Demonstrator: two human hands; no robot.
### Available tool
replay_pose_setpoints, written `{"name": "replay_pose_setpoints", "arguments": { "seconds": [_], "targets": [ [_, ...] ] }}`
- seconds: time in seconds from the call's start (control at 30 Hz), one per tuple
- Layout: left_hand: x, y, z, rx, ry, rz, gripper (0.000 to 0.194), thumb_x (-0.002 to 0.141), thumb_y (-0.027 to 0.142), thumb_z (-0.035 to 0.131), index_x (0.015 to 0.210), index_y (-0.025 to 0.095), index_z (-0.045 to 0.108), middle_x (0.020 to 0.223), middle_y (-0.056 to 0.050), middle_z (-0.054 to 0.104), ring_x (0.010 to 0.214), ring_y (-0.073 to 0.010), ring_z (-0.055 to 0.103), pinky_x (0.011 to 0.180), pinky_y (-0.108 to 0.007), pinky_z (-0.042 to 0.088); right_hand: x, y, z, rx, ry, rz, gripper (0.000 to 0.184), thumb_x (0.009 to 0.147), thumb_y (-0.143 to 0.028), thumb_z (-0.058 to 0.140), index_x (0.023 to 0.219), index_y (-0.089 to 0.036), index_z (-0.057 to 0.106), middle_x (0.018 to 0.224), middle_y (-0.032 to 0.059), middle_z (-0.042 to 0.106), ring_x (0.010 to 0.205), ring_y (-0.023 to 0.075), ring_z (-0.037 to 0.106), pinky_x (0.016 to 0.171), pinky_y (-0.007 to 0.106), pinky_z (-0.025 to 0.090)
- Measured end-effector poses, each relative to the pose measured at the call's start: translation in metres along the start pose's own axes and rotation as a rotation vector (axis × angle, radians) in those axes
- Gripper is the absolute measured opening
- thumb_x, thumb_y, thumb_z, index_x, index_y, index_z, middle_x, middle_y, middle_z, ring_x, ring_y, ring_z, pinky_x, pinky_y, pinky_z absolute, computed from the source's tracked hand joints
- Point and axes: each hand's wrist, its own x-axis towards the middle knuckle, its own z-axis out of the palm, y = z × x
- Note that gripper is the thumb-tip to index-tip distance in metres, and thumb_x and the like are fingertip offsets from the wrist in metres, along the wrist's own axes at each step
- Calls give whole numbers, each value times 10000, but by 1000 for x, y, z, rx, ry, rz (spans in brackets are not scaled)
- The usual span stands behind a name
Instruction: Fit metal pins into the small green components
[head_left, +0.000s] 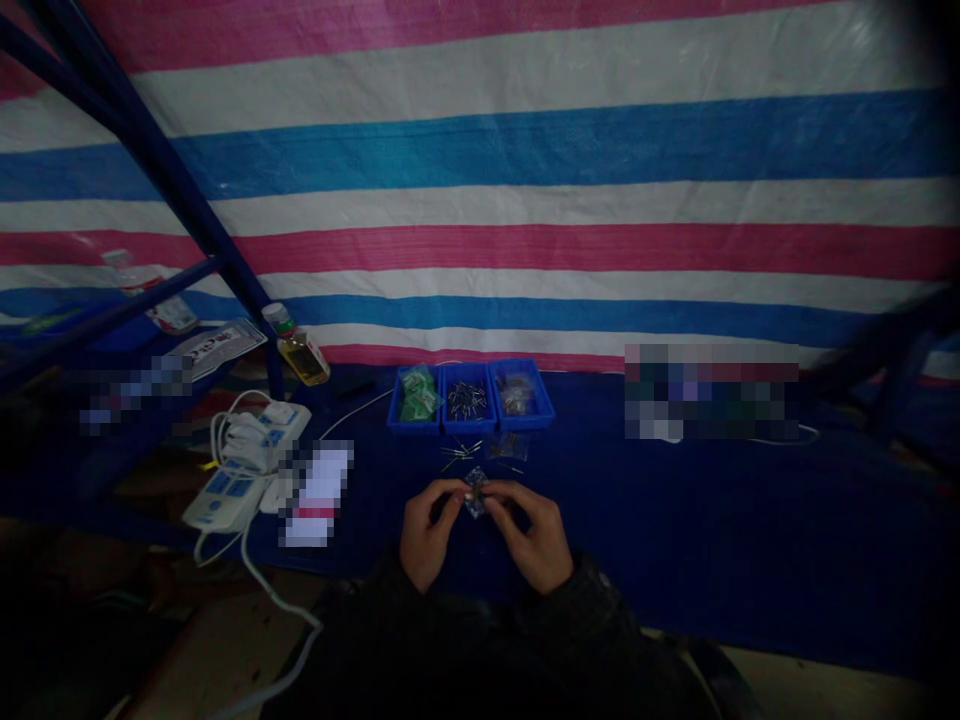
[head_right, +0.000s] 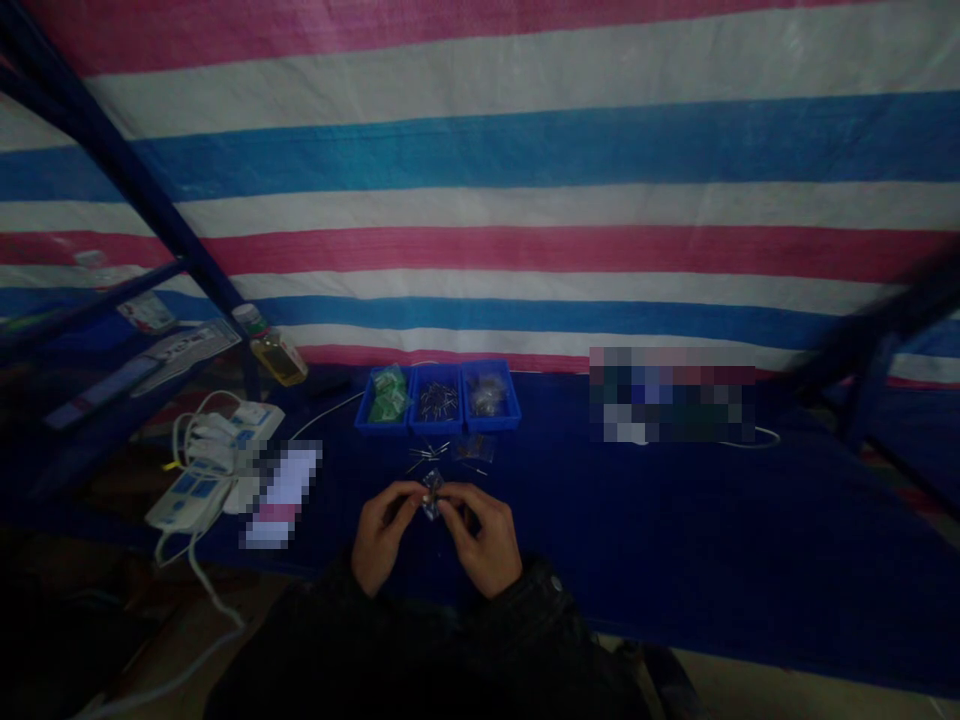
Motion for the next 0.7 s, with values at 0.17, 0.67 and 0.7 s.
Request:
{"name": "replay_pose_setpoints", "arguments": {
  "seconds": [0.17, 0.67, 0.7],
  "targets": [
    [0, 1, -1, -20, 11, -20, 265, 988, 362, 552, 942, 191, 748, 923, -59, 764, 838, -210, 669, 728, -288, 493, -1, -1, -5, -17, 104, 49, 301, 984, -385, 573, 858, -195, 768, 831, 52, 757, 739, 207, 695, 693, 302, 530],
    [0, -1, 0, -53, 17, -31, 294, 993, 379, 537, 922, 189, 749, 900, -69, 752, 785, -198, 640, 673, -278, 468, 42, 23, -19, -65, 228, 134, 373, 988, -480, 536, 992, -174, 748, 918, 77, 772, 756, 217, 692, 680, 310, 530],
    [0, -1, 0, -53, 17, -31, 295, 994, 378, 535, 927, 188, 751, 904, -69, 753, 783, -197, 639, 676, -279, 468, 40, 26, -16, -125, 213, 116, 337, 985, -454, 550, 965, -183, 748, 905, 68, 768, 766, 217, 688, 711, 319, 528]
  ]
}}
